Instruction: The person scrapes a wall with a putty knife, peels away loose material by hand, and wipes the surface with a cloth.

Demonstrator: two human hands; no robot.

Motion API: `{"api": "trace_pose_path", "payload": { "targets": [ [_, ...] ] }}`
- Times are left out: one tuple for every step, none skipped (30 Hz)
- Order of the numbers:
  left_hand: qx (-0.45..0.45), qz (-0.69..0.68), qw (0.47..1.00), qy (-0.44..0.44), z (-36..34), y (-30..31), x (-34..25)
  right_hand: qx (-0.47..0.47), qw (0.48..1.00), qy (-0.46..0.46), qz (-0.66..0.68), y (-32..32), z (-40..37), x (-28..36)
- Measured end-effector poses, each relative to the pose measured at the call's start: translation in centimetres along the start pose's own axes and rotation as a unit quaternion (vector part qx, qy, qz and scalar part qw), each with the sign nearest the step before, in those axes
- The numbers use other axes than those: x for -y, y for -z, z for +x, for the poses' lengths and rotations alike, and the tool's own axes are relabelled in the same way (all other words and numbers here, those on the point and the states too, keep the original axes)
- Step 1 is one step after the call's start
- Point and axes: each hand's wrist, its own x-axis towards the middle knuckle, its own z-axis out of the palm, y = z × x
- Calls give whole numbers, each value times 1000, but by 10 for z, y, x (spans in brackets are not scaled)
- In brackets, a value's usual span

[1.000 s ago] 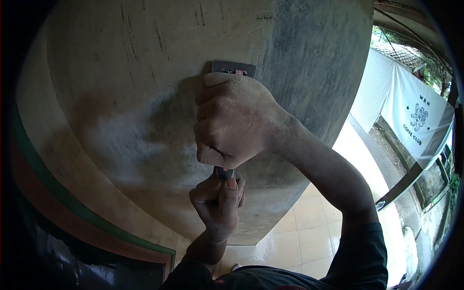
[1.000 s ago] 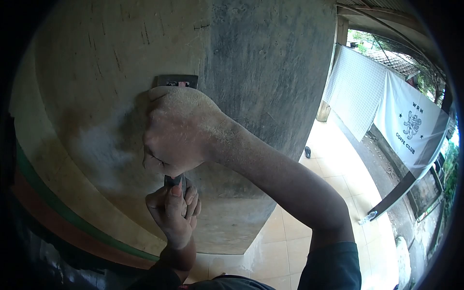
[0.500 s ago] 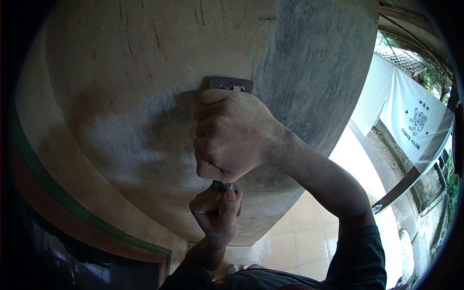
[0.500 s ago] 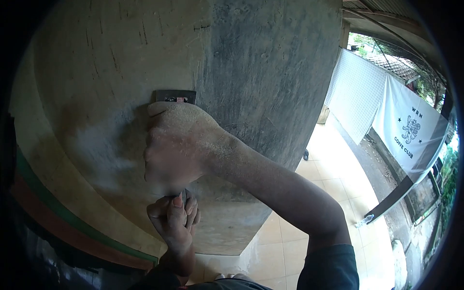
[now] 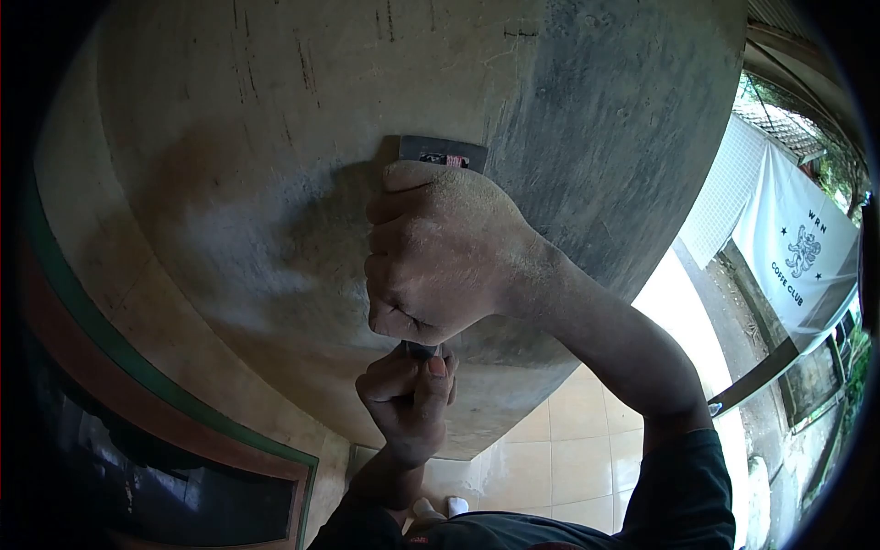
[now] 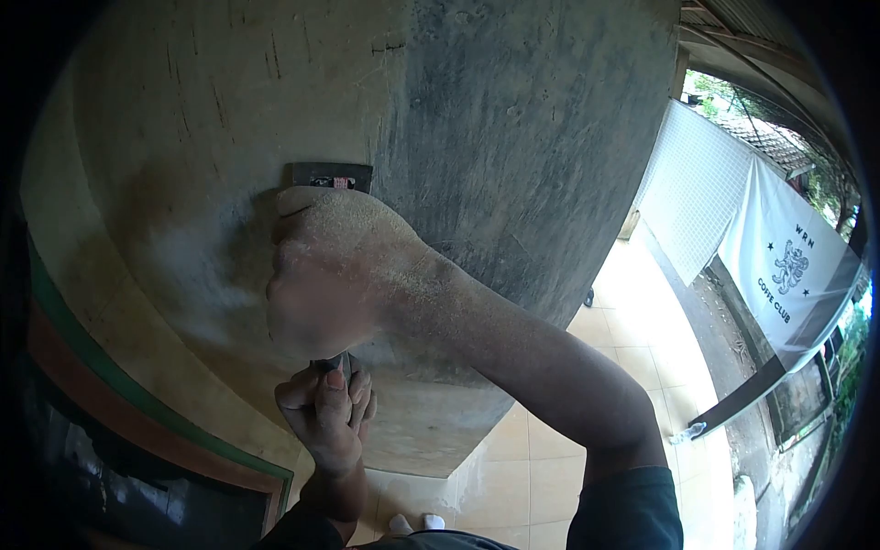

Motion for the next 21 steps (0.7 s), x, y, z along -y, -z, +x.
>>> {"api": "trace_pose_path", "payload": {
  "targets": [
    [9,17,1000,12,-1,1,0,3,1000,-3,3,0,0,0],
    [10,17,1000,14,-1,2,0,3,1000,-5,4,-1,0,-1],
    [15,16,1000,10,1,2,0,-5,1000,-5,0,-2,0,-1],
    [19,15,1000,6,2,2,0,-12,1000,-5,-6,-3,0,-2],
    [21,14,1000,6,4,3,0,-11,1000,-7,-6,-2,1,-2],
    [25,17,1000,-2,6,4,0,-5,1000,-2,-6,0,2,-3],
    [29,19,999,-11,7,4,0,1,1000,3,-5,2,3,-3],
    [30,19,999,-12,7,4,1,0,1000,3,-7,1,3,-4],
    [22,8,999,-27,7,2,3,-9,1000,-1,-6,2,4,-4],
    [15,-2,999,-42,8,2,3,-19,1000,-7,-5,3,4,-4],
    [21,-2,999,-44,10,3,2,-22,1000,-10,-10,4,4,-4],
    [28,-15,999,-32,11,5,1,-17,1000,-10,-13,4,4,-4],
    [33,-27,999,-18,10,6,0,-12,1000,-10,-13,3,3,-2],
    [34,-26,999,-20,6,7,3,-13,1000,-10,-14,1,2,0],
    [33,-20,999,-33,2,7,6,1,1000,-11,5,-1,2,2],
    [33,-15,998,-47,0,6,9,17,1000,-13,23,-1,1,3],
    [35,-16,998,-48,0,6,9,16,1000,-14,20,-1,1,3],
    [20,-30,999,-25,2,4,4,27,1000,-13,9,0,1,3],
    [5,-45,999,-2,3,2,1,38,999,-13,-1,1,1,3],
    [6,-47,999,-1,4,1,1,39,999,-14,-2,0,0,2],
    [3,-48,999,-1,4,0,1,34,999,-19,3,-1,0,1]
  ]
}}
